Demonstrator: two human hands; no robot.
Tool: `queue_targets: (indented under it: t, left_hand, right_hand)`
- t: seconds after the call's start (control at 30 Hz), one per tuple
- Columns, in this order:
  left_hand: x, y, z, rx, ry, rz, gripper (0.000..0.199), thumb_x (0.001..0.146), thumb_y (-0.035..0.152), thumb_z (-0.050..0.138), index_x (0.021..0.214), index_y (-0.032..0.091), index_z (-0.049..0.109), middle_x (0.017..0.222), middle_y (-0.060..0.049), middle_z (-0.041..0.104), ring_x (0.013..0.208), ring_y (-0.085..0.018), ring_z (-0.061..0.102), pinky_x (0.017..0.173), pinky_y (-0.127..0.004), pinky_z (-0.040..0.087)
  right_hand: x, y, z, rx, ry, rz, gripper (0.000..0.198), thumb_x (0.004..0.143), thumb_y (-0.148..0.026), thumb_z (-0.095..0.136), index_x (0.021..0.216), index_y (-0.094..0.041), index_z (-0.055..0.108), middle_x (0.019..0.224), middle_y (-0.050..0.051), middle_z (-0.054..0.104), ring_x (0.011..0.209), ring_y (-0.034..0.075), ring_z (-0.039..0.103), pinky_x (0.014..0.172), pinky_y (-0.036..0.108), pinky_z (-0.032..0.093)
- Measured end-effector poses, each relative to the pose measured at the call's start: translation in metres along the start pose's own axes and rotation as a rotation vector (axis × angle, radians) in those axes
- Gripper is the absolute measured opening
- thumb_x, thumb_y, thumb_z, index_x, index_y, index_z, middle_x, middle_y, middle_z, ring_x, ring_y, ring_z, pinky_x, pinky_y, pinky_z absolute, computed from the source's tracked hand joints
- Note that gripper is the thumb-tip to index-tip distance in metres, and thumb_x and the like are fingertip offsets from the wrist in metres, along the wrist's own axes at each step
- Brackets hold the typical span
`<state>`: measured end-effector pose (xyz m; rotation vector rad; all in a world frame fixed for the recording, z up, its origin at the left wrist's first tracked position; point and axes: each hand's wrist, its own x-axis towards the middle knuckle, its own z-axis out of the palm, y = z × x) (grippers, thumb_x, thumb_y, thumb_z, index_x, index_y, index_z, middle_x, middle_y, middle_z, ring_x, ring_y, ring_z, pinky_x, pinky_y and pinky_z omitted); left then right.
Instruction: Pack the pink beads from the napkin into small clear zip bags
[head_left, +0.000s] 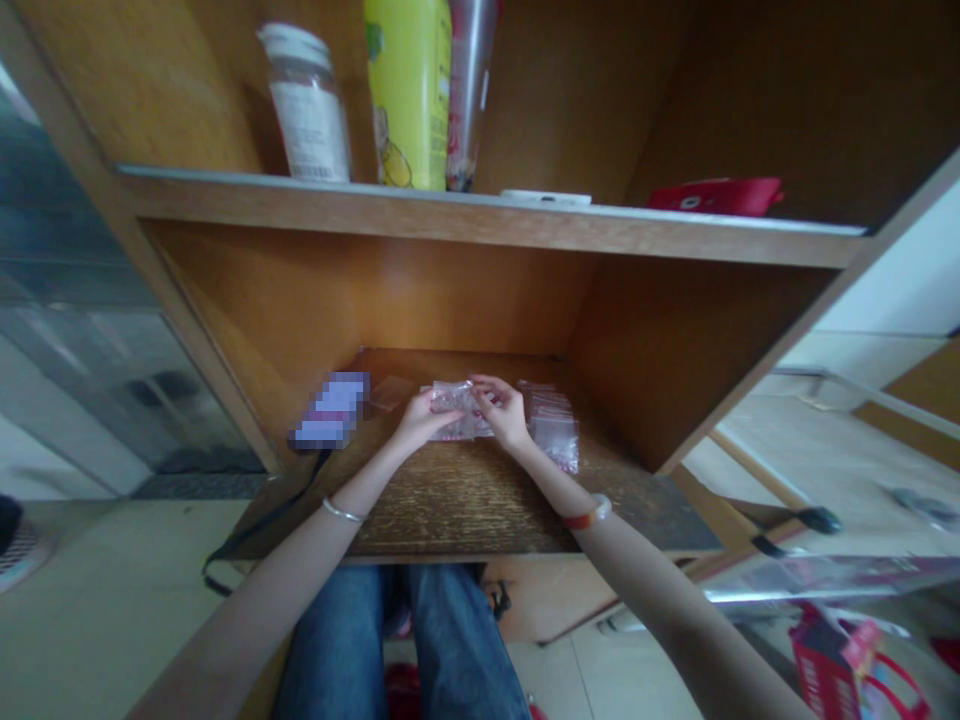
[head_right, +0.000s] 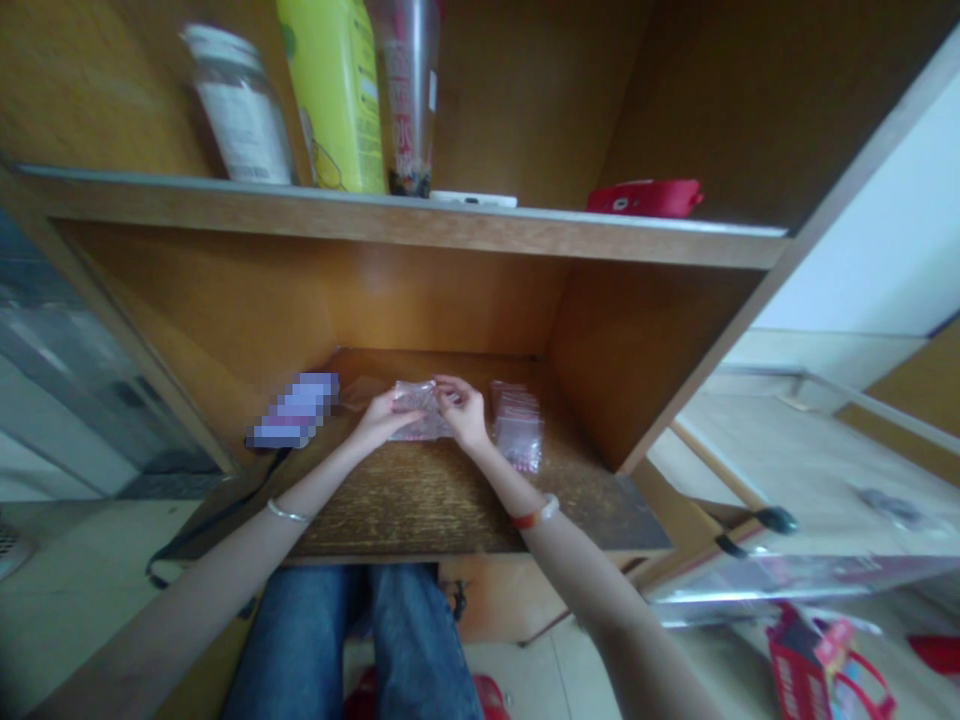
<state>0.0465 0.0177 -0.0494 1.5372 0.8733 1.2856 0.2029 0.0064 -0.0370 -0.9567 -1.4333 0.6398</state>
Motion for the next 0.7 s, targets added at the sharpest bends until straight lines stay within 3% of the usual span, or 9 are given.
queue_targets:
  t: [0.23,0.5,0.7]
  left_hand:
    - [0.0014,0.0028,-0.0036,0.028,0.159,0.043,0.034,0.073,0.044,0.065,0.092,0.016,0.067,0.093,-0.007,0.072,0.087,-0.02,0.067,0.078,-0.032,0.052]
    - [0.002,-0.0012,-0.0023,-0.063,0.044,-0.009,0.036,0.071,0.043,0.068,0.094,0.016,0.068,0.088,-0.007,0.072,0.076,-0.019,0.067,0.071,-0.031,0.052]
    - [-0.0003,0.0064,-0.0053,-0.115,0.172,-0.019,0.034,0.068,0.044,0.069,0.087,0.016,0.065,0.091,-0.005,0.071,0.077,-0.017,0.065,0.068,-0.027,0.051]
  right_hand:
    - [0.0019,0.0086,0.001,-0.009,-0.067,0.077,0.024,0.073,-0.036,0.059,0.083,-0.016,0.068,0.081,0.006,0.069,0.065,0.014,0.06,0.056,0.025,0.048]
    - [0.0025,0.0043,0.0011,-0.007,-0.064,0.11,0.023,0.07,-0.038,0.06,0.076,-0.016,0.065,0.076,0.004,0.067,0.066,0.015,0.059,0.058,0.025,0.046]
    - [0.0016,0.0012,0.0009,0.03,-0.054,0.135,0.025,0.069,-0.041,0.059,0.075,-0.017,0.063,0.075,0.004,0.064,0.065,0.014,0.057,0.057,0.024,0.045]
